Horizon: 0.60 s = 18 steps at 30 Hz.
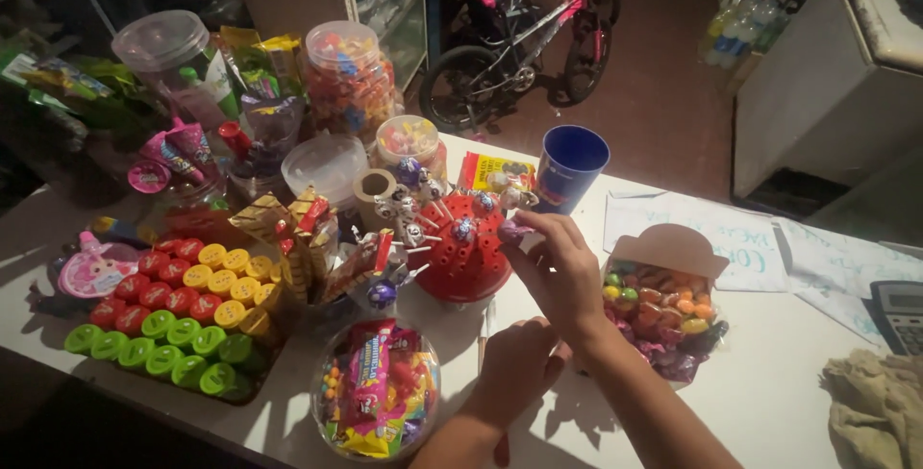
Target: The person is organizing various candies on a table, specifically placing lollipops into a red circular holder and putting other candies into containers.
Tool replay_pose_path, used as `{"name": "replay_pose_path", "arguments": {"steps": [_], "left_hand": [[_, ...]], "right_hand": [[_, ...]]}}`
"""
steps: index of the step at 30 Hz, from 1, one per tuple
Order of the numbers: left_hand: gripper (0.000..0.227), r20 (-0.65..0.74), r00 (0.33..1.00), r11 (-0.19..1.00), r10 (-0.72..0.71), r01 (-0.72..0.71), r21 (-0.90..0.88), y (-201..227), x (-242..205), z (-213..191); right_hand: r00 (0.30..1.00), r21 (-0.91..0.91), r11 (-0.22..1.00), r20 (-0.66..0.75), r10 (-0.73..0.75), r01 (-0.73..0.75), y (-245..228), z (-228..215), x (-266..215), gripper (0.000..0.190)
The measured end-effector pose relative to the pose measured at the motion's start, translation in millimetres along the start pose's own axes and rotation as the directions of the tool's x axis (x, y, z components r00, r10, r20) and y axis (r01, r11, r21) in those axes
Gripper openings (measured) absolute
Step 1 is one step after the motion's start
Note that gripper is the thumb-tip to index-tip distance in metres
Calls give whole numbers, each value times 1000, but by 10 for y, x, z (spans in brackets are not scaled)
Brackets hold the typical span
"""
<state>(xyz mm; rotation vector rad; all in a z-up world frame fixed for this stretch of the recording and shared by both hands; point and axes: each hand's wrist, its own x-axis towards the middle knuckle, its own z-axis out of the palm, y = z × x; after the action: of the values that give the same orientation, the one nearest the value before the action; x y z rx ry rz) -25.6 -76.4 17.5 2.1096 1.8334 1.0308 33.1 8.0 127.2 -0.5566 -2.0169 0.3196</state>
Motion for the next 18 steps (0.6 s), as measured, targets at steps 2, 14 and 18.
{"name": "replay_pose_path", "arguments": {"steps": [2,14,18], "left_hand": [[15,10,1000,1000,-3,3,-11,12,0,-34],[20,23,1000,1000,-9,9,4,9,-6,-13],[16,-142,988,995,62,-50,82,-37,-15,57]], "right_hand": [[1000,-1,1000,6,-2,2,-3,-5,-26,43],[998,15,1000,70,5,-6,-64,-116,-126,44],[997,-19,999,59,41,-40,-49,-258,-281,46]]}}
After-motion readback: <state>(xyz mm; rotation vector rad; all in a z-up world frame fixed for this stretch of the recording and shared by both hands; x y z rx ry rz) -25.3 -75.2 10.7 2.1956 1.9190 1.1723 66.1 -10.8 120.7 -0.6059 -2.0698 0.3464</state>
